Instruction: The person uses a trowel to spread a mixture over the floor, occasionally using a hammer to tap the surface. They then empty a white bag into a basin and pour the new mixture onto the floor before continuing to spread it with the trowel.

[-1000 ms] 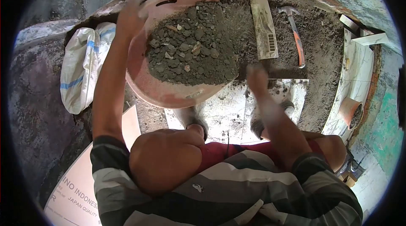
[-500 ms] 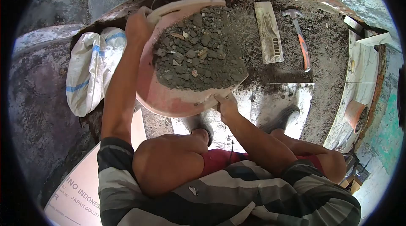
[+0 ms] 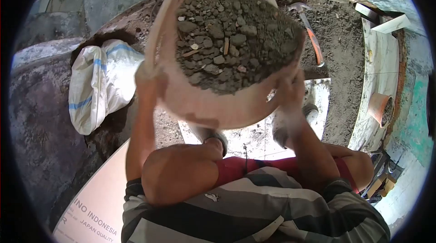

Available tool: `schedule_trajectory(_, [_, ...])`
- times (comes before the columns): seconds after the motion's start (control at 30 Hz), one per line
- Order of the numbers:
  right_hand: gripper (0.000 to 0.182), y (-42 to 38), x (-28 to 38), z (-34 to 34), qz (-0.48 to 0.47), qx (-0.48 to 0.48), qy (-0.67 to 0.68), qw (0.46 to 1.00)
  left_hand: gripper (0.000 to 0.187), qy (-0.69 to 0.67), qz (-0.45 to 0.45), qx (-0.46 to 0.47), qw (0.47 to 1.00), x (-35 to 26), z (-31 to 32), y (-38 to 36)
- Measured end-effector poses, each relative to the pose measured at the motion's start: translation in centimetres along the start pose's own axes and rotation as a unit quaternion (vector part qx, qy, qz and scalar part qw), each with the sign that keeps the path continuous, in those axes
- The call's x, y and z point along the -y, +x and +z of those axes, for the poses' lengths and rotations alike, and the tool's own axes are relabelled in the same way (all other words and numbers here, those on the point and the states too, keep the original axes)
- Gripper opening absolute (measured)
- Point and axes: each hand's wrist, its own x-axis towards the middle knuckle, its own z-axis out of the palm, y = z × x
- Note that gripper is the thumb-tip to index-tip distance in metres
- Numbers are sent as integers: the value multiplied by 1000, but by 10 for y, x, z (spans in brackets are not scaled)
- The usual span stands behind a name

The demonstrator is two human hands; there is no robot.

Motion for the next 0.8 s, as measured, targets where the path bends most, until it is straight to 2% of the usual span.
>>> schedule_trajectory(0.07, [13, 32, 21, -19, 20, 41, 57, 997, 16, 95, 100, -33, 990, 1, 23, -23])
schedule_trajectory(0.1, [12, 43, 26, -17, -9, 33, 82, 996, 13, 132, 156, -48, 978, -2, 38, -23])
schedule_trajectory(0.2, [13, 58, 22, -18, -94, -11, -68, 993, 10, -49, 25, 13, 998, 4, 45, -26])
schedule_trajectory(0.23, [16, 53, 38, -19, -5, 20, -54, 998, 14, -75, 39, 44, 995, 14, 39, -23])
schedule_trajectory(0.33, [21, 88, -27, -22, -96, 34, -209, 973, 21, 33, 99, 41, 994, 58, 26, -32])
schedule_trajectory(0.4, [23, 119, -52, -19, -67, 100, -214, 969, 30, 101, 130, 24, 986, 79, 28, -40])
schedule_trajectory(0.47, [24, 126, -31, -7, 4, 138, -162, 977, 34, -9, 73, 73, 995, 76, 37, -49])
schedule_trajectory(0.53, [26, 136, -16, 0, 32, 167, -189, 967, 37, -47, 44, 81, 995, 85, 42, -52])
schedule_trajectory(0.57, [27, 145, -12, 6, 40, 182, -200, 962, 36, -15, 42, 87, 995, 83, 43, -50])
schedule_trajectory(0.63, [24, 165, -32, 13, -81, 187, -185, 961, 34, 55, 32, 90, 994, 79, 30, -50])
schedule_trajectory(0.73, [33, 182, -17, 21, -43, 231, -278, 931, 34, 229, -36, 94, 968, 75, -4, -34])
schedule_trajectory(0.77, [33, 179, -2, 29, -25, 240, -260, 935, 35, 282, 110, -41, 952, 112, -18, -10])
schedule_trajectory(0.8, [34, 171, 13, 36, -6, 246, -243, 938, 35, 322, 252, -172, 896, 147, -36, 14])
